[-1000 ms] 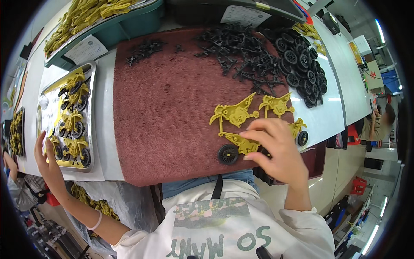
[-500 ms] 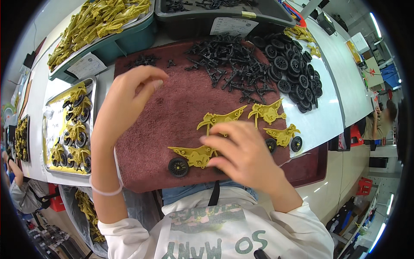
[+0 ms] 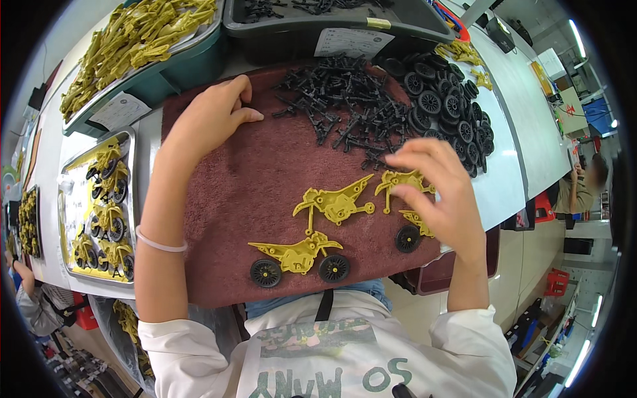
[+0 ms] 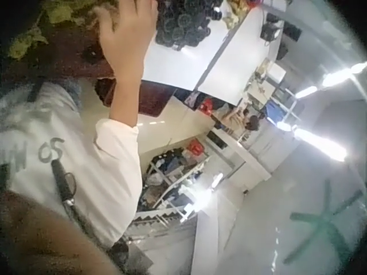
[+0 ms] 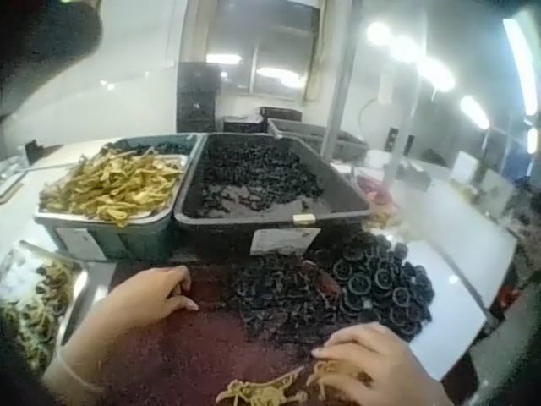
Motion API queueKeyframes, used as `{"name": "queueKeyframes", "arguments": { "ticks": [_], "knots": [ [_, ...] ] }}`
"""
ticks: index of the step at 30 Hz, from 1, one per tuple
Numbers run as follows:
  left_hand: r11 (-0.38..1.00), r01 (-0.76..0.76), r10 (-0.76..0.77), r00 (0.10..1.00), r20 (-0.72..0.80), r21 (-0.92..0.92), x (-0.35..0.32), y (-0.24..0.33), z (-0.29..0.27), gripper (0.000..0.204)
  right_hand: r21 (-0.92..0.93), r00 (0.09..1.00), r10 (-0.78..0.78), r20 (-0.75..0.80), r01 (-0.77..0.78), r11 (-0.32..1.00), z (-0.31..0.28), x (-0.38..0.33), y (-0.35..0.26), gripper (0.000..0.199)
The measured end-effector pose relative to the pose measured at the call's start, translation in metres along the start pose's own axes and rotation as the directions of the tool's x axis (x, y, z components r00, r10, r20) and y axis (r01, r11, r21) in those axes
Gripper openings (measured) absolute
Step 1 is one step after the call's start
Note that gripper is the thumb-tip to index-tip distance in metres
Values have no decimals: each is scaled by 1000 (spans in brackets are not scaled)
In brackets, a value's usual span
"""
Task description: The person assembles plastic toy motorcycles by hand, attaching wheels to toy motorcycle frames.
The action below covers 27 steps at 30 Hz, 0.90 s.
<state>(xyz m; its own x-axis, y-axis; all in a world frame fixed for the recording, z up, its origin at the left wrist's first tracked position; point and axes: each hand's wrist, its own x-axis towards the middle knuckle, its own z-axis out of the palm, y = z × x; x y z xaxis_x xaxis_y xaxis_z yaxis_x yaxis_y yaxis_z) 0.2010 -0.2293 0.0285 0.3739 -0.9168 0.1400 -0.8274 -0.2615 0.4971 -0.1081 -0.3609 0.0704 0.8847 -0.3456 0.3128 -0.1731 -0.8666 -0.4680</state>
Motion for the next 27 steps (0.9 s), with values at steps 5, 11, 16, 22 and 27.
{"name": "queueKeyframes", "arguments": {
  "ticks": [5,11,16,22,27],
  "knots": [
    [992,-120,123,989,-86,43,-7,-5,-8,12,-74,989,-105,104,113,991,19,53,19,20],
    [889,129,-187,978,-92,-439,-77,37,-28,7,-321,917,-230,327,336,885,43,92,25,9],
    [736,181,-347,928,-134,-652,-174,55,-16,6,-269,879,-430,205,473,839,36,88,33,10],
    [497,77,-523,821,-228,-864,-236,93,21,9,402,953,-24,301,-104,910,19,39,-32,33],
    [377,152,-545,834,-86,-914,-250,113,37,16,440,948,-80,307,-67,895,32,-7,-38,32]
  ]
}}
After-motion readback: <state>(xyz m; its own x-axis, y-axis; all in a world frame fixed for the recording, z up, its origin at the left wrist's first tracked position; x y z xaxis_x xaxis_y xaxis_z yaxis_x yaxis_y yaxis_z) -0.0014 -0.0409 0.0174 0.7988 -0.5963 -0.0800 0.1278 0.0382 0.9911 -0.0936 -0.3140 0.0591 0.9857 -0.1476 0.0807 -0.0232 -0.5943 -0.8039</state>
